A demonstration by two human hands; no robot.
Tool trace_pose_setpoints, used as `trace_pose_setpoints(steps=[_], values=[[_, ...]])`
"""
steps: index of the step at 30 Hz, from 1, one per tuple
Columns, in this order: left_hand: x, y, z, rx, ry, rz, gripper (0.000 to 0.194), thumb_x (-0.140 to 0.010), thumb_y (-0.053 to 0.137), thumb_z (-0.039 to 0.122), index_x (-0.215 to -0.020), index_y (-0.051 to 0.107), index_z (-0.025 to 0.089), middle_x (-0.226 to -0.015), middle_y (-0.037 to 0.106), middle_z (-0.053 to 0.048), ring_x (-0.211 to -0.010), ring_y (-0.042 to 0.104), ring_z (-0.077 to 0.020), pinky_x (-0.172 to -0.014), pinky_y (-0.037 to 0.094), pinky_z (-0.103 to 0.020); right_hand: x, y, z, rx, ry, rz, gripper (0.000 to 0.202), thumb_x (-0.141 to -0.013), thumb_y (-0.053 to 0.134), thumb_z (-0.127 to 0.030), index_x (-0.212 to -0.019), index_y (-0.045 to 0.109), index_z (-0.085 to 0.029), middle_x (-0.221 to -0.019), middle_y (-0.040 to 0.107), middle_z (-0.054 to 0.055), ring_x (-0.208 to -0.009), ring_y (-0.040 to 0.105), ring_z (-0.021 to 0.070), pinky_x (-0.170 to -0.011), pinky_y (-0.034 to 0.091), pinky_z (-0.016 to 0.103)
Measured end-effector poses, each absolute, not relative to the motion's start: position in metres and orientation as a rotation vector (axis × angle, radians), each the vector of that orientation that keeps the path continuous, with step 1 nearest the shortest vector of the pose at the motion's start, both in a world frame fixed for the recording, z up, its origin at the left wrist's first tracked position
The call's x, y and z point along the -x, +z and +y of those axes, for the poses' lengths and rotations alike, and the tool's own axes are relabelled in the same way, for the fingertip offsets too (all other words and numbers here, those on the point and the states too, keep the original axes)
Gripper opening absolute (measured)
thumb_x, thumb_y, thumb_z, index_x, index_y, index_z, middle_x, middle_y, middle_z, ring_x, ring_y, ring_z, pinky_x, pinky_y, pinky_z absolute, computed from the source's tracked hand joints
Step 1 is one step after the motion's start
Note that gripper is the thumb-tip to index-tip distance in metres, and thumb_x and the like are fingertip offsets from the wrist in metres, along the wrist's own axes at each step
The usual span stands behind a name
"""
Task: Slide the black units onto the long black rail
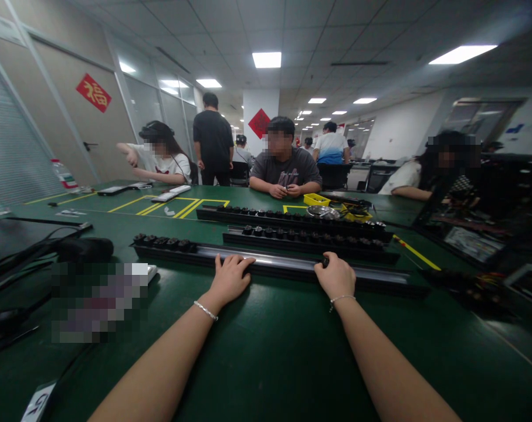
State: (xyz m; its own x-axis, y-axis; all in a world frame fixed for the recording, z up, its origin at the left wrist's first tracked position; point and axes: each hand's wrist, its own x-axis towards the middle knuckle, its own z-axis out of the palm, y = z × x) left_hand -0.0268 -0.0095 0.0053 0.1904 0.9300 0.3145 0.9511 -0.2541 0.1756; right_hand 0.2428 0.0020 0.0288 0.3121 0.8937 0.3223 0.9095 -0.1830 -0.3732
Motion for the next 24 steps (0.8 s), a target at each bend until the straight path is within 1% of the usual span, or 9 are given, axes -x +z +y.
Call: trace_pose_setpoints(steps=[6,12,24], values=[[0.027,0.0055,-0.0098,2.388,-0.597,-1.864,0.044,-0.083,0.049,0.027,-0.125,0.052,0.033,-0.113,0.059,-0.004,-0.115,0.047,-0.0254,-0.108,0.009,-0.064,-0.2452,0.0287,0.0019,2.097,-0.053,-1.593,0.039,-0.079,0.045,-0.026,-0.115,0.058,-0.015,-0.102,0.066,0.011,-0.102,0.057,0.023,-0.09,0.036,0.034],[0.0271,0.0058,-0.0104,2.392,-0.606,-1.859,0.043,-0.083,0.048,0.026,-0.125,0.052,0.032,-0.112,0.059,-0.005,-0.115,0.047,-0.0256,-0.107,0.01,-0.065,-0.2476,0.0294,0.0007,2.119,-0.076,-1.582,0.039,-0.078,0.047,-0.03,-0.112,0.06,-0.015,-0.105,0.065,0.011,-0.106,0.055,0.0245,-0.091,0.036,0.036],[0.0267,0.0059,-0.0097,2.379,-0.553,-1.873,0.044,-0.083,0.049,0.027,-0.126,0.051,0.033,-0.115,0.058,-0.004,-0.116,0.047,-0.0257,-0.107,0.01,-0.065,-0.2523,0.027,0.0039,2.126,-0.056,-1.544,0.04,-0.079,0.046,-0.027,-0.116,0.058,-0.016,-0.104,0.066,0.01,-0.103,0.057,0.0242,-0.091,0.037,0.036]])
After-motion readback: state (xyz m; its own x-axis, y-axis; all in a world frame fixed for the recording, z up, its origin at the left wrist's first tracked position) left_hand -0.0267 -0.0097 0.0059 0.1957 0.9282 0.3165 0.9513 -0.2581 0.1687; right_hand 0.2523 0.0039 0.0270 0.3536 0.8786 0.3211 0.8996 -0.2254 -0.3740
